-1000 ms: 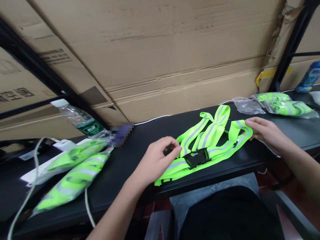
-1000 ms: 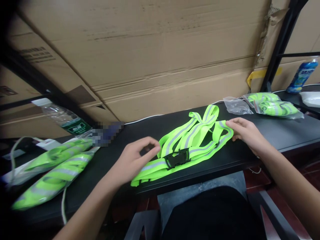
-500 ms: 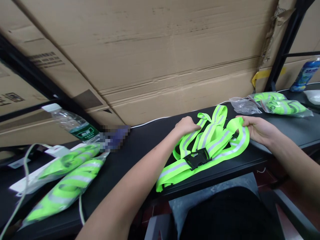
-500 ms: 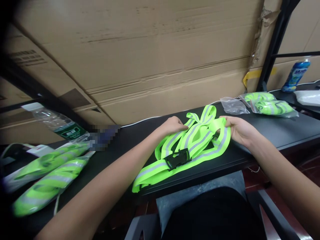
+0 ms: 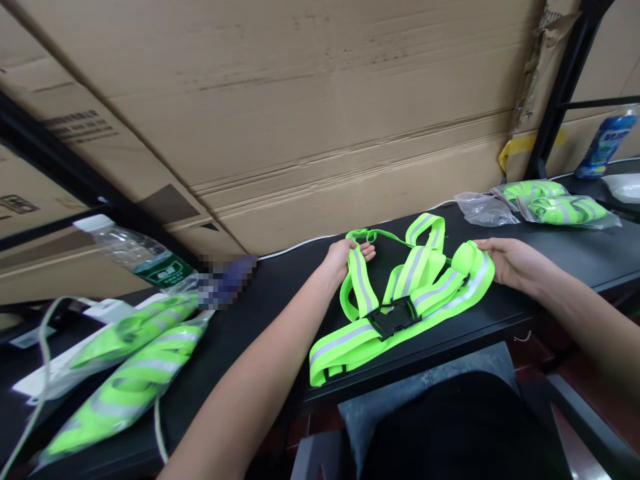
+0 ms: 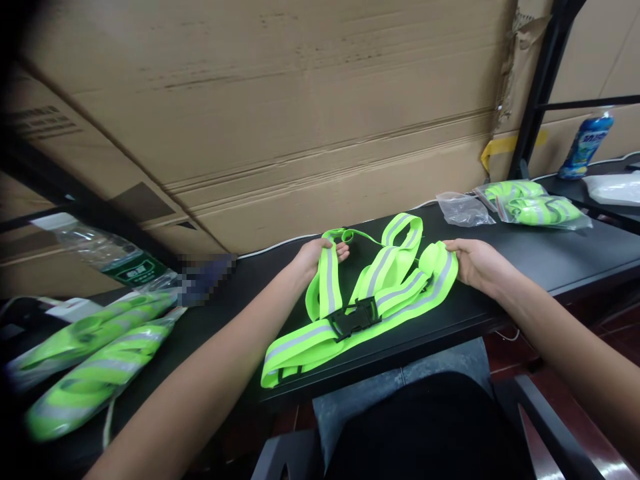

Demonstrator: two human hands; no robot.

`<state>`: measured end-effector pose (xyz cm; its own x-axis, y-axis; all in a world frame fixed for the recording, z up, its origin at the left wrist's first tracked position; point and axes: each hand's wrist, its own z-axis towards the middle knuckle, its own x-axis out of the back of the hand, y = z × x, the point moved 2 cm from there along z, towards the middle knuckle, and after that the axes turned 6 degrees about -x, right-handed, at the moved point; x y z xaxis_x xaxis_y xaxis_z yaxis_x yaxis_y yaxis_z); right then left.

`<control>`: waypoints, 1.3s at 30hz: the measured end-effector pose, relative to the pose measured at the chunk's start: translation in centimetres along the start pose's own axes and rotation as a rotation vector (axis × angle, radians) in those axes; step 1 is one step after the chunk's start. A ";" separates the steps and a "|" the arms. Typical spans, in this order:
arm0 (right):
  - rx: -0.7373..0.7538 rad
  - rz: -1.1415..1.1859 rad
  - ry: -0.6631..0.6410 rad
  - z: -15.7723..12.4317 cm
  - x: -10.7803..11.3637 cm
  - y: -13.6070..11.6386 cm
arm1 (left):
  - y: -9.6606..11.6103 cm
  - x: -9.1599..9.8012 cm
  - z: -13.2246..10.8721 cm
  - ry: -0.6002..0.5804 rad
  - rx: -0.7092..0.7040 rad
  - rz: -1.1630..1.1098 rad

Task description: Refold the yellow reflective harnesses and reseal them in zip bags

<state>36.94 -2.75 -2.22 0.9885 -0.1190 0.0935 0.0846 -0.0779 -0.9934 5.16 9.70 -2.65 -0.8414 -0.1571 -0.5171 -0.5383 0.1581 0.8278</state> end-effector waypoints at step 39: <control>0.431 -0.412 -0.191 18.2 -9.6 -1.0 | 3.1 3.0 6.2 0.157 -0.202 -0.159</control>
<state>29.66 16.49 -3.31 0.8653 0.0181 0.5009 0.4674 0.3316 -0.8195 0.68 15.76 -2.97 -0.7214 -0.3155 -0.6165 -0.6286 -0.0752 0.7741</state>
